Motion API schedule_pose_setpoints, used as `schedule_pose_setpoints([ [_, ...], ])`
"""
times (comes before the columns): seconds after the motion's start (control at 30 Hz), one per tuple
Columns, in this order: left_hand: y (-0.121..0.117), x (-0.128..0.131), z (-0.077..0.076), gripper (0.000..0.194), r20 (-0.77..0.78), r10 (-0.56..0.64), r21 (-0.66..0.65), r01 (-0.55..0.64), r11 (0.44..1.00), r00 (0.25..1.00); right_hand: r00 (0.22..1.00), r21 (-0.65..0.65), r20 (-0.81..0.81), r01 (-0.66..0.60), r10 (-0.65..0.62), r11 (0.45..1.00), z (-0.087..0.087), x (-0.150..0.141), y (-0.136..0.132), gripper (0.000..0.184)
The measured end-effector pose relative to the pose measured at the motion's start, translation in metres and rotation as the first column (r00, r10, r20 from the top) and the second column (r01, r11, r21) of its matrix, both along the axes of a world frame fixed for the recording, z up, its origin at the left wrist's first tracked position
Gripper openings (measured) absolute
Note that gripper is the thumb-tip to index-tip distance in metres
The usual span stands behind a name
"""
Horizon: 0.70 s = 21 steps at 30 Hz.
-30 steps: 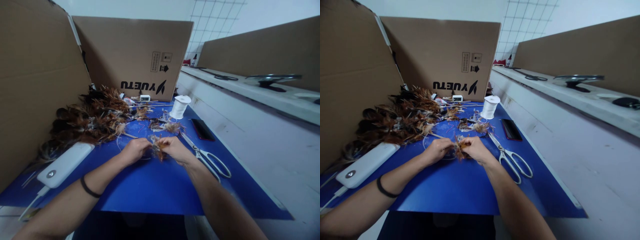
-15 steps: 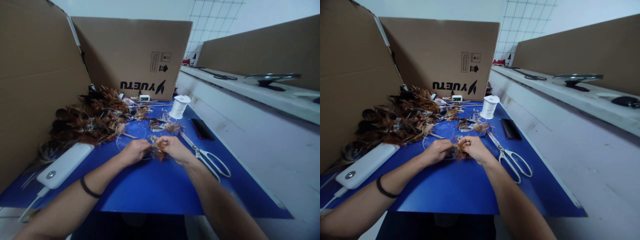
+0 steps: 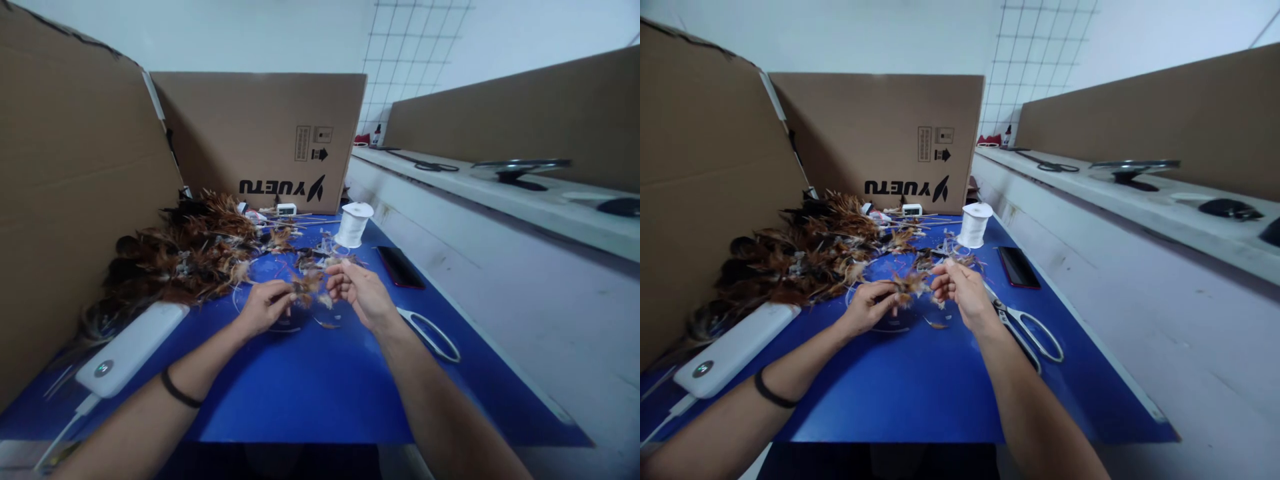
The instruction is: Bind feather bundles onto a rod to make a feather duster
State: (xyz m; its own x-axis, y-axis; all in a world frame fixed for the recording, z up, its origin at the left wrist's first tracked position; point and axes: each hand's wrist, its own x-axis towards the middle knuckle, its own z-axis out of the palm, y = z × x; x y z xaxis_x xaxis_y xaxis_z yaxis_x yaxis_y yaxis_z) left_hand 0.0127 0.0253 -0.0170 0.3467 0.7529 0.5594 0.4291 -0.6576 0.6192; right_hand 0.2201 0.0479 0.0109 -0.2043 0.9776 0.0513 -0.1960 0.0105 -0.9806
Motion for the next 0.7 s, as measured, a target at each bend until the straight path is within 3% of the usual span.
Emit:
schedule_pose_setpoints([
  [0.07, -0.001, 0.0, 0.002, 0.026, 0.045, 0.022, -0.048, -0.02, 0.999, 0.999, 0.988, 0.055, 0.153, 0.004, -0.012, 0.998, 0.002, 0.004, 0.001, 0.031],
  [0.13, -0.001, 0.0, 0.003, 0.025, 0.089, 0.042, -0.101, -0.033, 0.994, 0.995, 0.931, 0.143, 0.364, -0.082, 0.024, 0.986, 0.001, 0.009, 0.002, 0.023],
  [0.3, 0.0, -0.001, 0.002, 0.026, 0.179, 0.078, -0.225, -0.036, 0.974, 0.981, 0.605, 0.206, 0.792, -0.393, 0.083, 0.896, -0.011, 0.021, 0.005, 0.01],
  [0.4, 0.002, 0.0, -0.001, 0.026, 0.218, 0.08, -0.251, -0.024, 0.968, 0.973, 0.439, 0.149, 0.894, -0.476, 0.088, 0.867, -0.017, 0.022, 0.006, 0.014],
  [0.5, 0.003, 0.0, -0.005, 0.026, 0.226, 0.08, -0.264, -0.018, 0.964, 0.971, 0.342, 0.097, 0.935, -0.502, 0.094, 0.859, -0.017, 0.018, 0.004, 0.016],
  [0.6, 0.003, 0.001, -0.007, 0.026, 0.233, 0.077, -0.281, -0.008, 0.96, 0.969, 0.295, 0.054, 0.948, -0.525, 0.122, 0.849, -0.015, 0.014, 0.0, 0.001],
  [0.7, 0.003, 0.002, -0.008, 0.025, 0.245, 0.071, -0.303, 0.007, 0.953, 0.967, 0.308, 0.054, 0.94, -0.558, 0.146, 0.828, -0.014, 0.01, -0.002, 0.01],
])
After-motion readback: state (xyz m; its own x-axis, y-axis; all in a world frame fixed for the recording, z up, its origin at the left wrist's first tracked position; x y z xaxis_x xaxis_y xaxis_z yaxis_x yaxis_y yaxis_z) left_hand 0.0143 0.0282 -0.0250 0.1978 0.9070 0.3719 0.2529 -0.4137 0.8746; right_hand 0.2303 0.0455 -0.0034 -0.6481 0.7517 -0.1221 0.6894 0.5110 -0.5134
